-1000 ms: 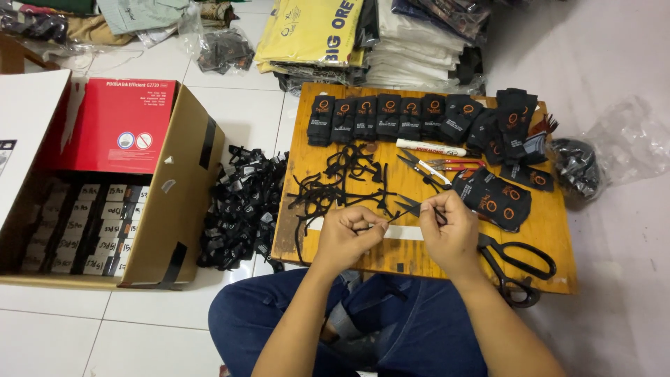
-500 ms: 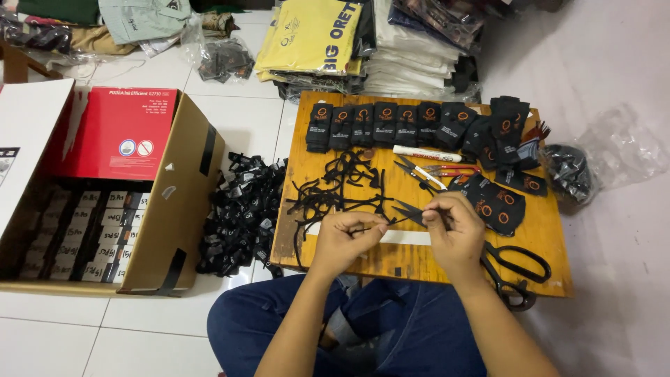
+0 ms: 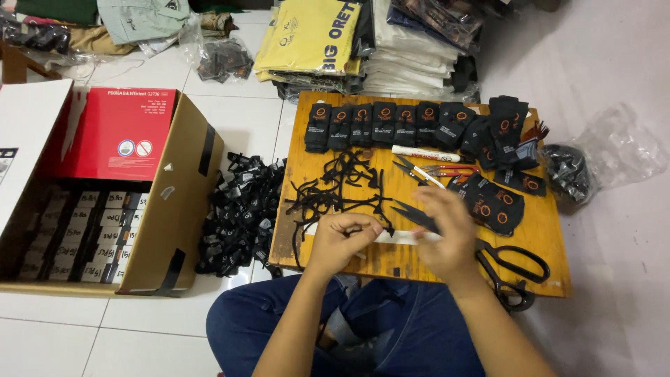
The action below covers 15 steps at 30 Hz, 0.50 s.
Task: The person sits at a wooden table and assembles small black fabric pouches. They thread black elastic cords through the pouches, then use scissors to trim the excess cord length. The person also handles small white paper tags, folding them and attaching them to the pouches.
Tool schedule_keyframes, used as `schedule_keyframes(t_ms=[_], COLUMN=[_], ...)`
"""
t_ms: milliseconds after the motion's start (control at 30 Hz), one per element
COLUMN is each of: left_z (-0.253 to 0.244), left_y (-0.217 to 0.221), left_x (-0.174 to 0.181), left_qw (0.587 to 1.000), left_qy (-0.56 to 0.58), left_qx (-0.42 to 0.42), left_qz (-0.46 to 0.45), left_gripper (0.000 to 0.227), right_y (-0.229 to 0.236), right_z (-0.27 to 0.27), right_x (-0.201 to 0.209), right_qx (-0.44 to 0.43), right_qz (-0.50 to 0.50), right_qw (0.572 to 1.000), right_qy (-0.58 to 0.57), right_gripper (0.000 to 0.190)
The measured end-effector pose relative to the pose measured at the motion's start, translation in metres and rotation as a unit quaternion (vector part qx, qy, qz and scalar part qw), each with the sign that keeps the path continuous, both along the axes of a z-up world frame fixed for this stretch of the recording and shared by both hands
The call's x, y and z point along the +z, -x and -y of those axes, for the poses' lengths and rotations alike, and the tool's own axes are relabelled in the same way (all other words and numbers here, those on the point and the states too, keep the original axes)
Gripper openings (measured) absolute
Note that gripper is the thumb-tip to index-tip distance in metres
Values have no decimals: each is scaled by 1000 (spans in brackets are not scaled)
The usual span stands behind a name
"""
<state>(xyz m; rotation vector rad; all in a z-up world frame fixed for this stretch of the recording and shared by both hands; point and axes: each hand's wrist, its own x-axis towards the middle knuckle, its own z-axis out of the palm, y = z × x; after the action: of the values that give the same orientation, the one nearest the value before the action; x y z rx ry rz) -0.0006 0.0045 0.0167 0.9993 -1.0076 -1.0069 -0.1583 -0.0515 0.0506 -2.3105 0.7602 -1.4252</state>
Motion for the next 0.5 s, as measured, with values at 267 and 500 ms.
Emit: schedule_keyframes(t_ms=[267,500], left_z=[1,3], left_y=[-1,-3], left_x=[5,-10], left_qw=[1000,999], left_qy=[-6,-22], left_qx=[8,29], left_qz=[2,4], left_gripper=[5,4], right_y=[-4,5], right_z=[8,6], right_x=[-12,-15], right_qx=[11,-107], right_qz=[-43,21], right_qw=[992,990], right_qy=[122,90], right_gripper=[9,11])
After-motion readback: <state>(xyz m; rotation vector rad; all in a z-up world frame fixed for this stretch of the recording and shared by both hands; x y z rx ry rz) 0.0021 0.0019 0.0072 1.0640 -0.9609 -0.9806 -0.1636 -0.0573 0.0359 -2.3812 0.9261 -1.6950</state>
